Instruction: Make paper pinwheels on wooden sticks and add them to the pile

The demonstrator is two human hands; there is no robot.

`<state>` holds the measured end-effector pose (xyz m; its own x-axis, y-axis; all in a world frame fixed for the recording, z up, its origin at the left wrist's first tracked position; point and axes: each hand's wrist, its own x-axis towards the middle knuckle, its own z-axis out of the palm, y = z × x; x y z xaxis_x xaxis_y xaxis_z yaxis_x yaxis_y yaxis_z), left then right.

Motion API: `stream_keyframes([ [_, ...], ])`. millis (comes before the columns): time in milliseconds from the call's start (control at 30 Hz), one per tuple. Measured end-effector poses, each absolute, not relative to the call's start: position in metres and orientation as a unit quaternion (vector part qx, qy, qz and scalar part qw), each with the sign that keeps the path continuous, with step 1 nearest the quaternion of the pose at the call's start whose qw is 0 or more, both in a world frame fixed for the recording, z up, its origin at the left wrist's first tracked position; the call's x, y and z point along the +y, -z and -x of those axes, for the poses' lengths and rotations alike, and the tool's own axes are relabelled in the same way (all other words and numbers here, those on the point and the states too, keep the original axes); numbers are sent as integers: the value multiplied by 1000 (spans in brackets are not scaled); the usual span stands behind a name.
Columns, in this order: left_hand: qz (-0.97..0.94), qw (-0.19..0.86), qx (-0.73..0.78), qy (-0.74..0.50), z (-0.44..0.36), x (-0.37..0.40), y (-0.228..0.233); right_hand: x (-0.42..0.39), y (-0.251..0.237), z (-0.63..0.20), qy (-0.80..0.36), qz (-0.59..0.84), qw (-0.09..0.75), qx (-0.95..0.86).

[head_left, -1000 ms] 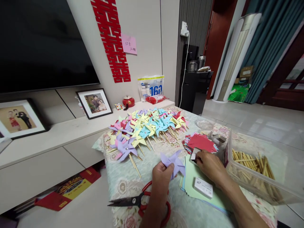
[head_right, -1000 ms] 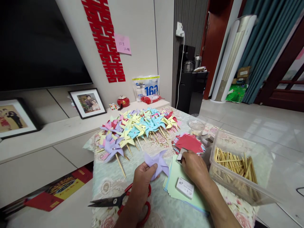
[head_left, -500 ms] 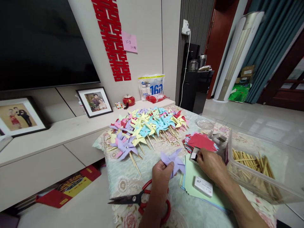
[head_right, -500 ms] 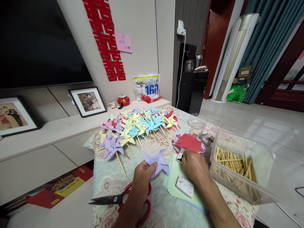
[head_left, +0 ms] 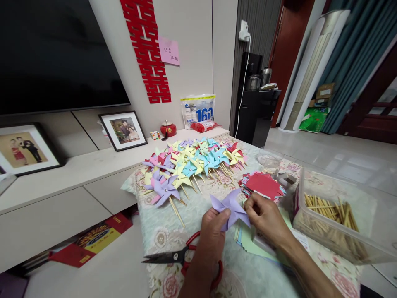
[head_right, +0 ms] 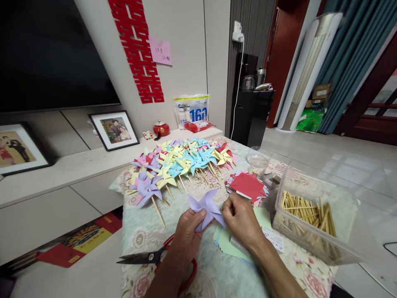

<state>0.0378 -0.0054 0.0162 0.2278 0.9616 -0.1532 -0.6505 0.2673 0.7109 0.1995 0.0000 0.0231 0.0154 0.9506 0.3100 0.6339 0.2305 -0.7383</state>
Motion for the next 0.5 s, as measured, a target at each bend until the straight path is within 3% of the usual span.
stream_keyframes([
  [267, -285, 753, 262, -533, -38, -7, -21, 1, -11, -196, -292, 554, 428, -652],
  [500, -275, 743, 284, -540, -41, -5, -14, 3, -8, -195, -309, 555, 451, -627],
])
